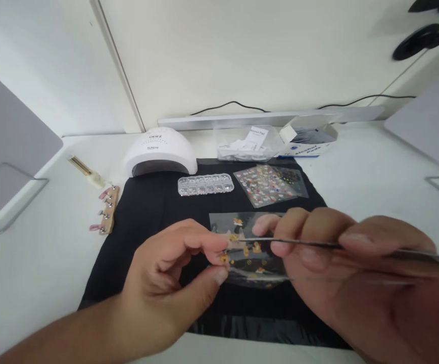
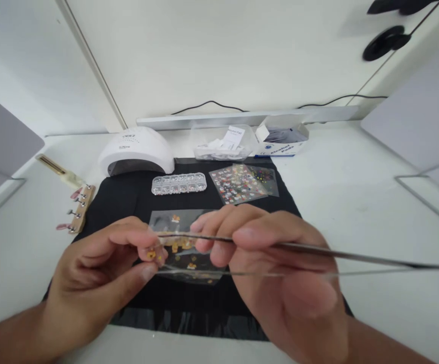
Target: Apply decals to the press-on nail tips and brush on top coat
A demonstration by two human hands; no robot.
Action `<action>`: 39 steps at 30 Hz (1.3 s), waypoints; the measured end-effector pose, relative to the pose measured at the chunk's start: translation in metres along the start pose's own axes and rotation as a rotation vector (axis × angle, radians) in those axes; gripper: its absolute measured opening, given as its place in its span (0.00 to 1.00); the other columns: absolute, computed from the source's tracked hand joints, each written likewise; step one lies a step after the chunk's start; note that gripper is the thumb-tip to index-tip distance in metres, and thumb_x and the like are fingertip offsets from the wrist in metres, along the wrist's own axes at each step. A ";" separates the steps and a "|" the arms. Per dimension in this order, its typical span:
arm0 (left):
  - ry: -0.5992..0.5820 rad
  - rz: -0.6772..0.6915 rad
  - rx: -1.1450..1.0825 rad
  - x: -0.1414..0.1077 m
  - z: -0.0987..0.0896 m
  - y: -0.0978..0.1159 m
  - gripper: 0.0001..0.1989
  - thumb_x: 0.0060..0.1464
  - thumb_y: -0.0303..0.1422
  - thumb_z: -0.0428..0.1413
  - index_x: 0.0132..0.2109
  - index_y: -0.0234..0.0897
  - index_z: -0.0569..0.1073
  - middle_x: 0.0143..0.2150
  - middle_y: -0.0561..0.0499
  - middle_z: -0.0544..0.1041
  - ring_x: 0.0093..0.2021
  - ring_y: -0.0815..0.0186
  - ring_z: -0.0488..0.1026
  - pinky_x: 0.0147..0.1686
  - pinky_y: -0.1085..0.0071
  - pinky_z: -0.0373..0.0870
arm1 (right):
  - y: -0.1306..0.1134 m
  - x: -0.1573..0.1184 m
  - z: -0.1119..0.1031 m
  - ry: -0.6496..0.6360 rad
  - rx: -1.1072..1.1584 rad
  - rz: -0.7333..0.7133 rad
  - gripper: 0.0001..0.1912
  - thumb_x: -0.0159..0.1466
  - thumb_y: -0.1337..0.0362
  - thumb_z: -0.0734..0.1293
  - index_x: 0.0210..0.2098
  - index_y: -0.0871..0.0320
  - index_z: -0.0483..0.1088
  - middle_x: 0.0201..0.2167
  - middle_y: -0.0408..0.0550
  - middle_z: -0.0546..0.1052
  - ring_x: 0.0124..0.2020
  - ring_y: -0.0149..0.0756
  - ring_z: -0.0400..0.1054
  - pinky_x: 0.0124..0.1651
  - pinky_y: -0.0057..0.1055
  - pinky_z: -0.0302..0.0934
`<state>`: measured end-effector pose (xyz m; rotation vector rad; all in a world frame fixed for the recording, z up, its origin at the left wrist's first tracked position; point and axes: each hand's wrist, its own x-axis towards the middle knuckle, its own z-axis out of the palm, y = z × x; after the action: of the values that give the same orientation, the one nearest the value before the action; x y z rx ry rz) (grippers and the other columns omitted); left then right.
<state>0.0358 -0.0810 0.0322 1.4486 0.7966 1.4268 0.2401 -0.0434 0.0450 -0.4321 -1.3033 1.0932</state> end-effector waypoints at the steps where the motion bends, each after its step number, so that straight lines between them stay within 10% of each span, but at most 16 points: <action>1: 0.020 -0.002 -0.002 0.000 0.000 -0.001 0.20 0.55 0.14 0.61 0.48 0.42 0.83 0.37 0.53 0.77 0.37 0.72 0.77 0.41 0.80 0.77 | -0.001 -0.003 0.000 -0.008 -0.024 -0.014 0.14 0.70 0.50 0.68 0.42 0.49 0.84 0.25 0.42 0.79 0.29 0.37 0.74 0.47 0.44 0.75; 11: 0.226 -0.040 -0.238 0.001 0.009 -0.008 0.11 0.58 0.22 0.66 0.45 0.43 0.84 0.36 0.53 0.77 0.37 0.71 0.79 0.42 0.78 0.79 | 0.005 -0.022 0.008 -0.027 -0.176 -0.115 0.11 0.72 0.55 0.67 0.46 0.47 0.82 0.28 0.43 0.81 0.32 0.42 0.76 0.49 0.48 0.76; 23: 0.016 -0.060 -0.284 -0.001 -0.004 -0.004 0.11 0.64 0.33 0.63 0.53 0.42 0.80 0.43 0.49 0.78 0.45 0.66 0.77 0.51 0.73 0.75 | -0.002 -0.004 -0.004 -0.140 -0.078 -0.014 0.17 0.71 0.48 0.65 0.45 0.49 0.83 0.26 0.46 0.81 0.29 0.40 0.75 0.39 0.43 0.75; 29: 0.010 -0.192 -0.267 0.006 -0.009 0.004 0.09 0.60 0.36 0.66 0.47 0.39 0.83 0.37 0.49 0.79 0.37 0.66 0.78 0.40 0.72 0.78 | -0.006 0.020 -0.007 -0.288 0.042 0.232 0.15 0.64 0.47 0.73 0.38 0.50 0.85 0.21 0.46 0.79 0.27 0.42 0.76 0.32 0.42 0.75; 39: 0.118 -0.361 -0.295 0.013 -0.007 0.005 0.07 0.52 0.30 0.72 0.35 0.36 0.81 0.25 0.55 0.76 0.20 0.75 0.72 0.22 0.82 0.73 | 0.004 0.025 -0.015 -0.270 0.108 0.116 0.17 0.64 0.45 0.72 0.40 0.50 0.84 0.21 0.42 0.77 0.27 0.38 0.74 0.39 0.40 0.76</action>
<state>0.0298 -0.0695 0.0414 0.9494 0.8325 1.2938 0.2494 -0.0164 0.0513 -0.2880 -1.4602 1.3482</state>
